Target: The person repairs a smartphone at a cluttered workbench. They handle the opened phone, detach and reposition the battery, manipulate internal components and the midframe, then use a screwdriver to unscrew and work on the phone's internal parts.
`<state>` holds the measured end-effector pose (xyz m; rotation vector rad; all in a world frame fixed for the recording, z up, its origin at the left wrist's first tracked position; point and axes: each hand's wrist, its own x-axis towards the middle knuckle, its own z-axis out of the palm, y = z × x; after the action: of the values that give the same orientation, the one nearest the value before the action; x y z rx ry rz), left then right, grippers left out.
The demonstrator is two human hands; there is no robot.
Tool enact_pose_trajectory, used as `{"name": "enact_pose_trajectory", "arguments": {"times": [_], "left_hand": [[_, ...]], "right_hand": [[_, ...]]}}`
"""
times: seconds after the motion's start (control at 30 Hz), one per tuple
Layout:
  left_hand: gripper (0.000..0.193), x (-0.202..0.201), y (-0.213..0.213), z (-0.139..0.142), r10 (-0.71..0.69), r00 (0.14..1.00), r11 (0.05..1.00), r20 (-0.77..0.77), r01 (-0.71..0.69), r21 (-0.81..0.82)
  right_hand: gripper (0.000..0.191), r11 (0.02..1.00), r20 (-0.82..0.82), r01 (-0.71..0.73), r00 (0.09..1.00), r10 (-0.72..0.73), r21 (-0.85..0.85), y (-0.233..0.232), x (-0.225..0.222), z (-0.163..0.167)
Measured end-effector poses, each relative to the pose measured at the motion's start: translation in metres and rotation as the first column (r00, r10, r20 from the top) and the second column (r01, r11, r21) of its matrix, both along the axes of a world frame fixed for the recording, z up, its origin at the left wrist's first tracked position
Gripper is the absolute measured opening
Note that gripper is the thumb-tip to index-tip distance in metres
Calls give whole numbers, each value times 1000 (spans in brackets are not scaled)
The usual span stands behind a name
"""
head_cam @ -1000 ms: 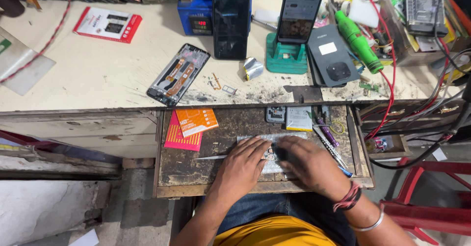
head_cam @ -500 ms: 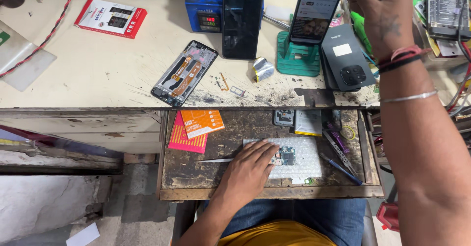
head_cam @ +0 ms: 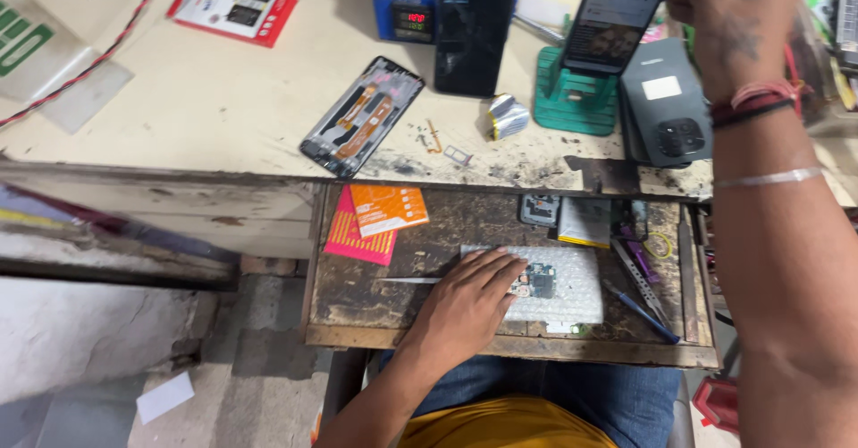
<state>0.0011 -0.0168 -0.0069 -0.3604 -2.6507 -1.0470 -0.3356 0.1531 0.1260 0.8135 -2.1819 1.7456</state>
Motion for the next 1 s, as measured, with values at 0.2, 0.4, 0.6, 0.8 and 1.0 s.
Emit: {"name": "enact_pose_trajectory", "arguments": {"times": [0.2,0.4,0.6,0.8,1.0], "left_hand": [[31,9,-1,-1,57,984,998,-167,-50,43],[25,12,-18,-4,218,927,975,-304,-221,26],[25,8,-41,9,347,897,936,-275,-350,38],[28,5,-60,38,432,858,893,-279,-450,-2],[46,-19,-120,59,527,772,778,-355,-606,-164]], "right_hand": [[19,917,-239,203,963,-123,344,40,122,-20],[23,722,-124,-25,980,153,692,46,239,-61],[46,657,-249,29,937,245,753,40,264,-93],[45,623,-213,3,941,262,782,42,261,-100],[49,716,-73,-57,986,149,696,42,262,-102]]}}
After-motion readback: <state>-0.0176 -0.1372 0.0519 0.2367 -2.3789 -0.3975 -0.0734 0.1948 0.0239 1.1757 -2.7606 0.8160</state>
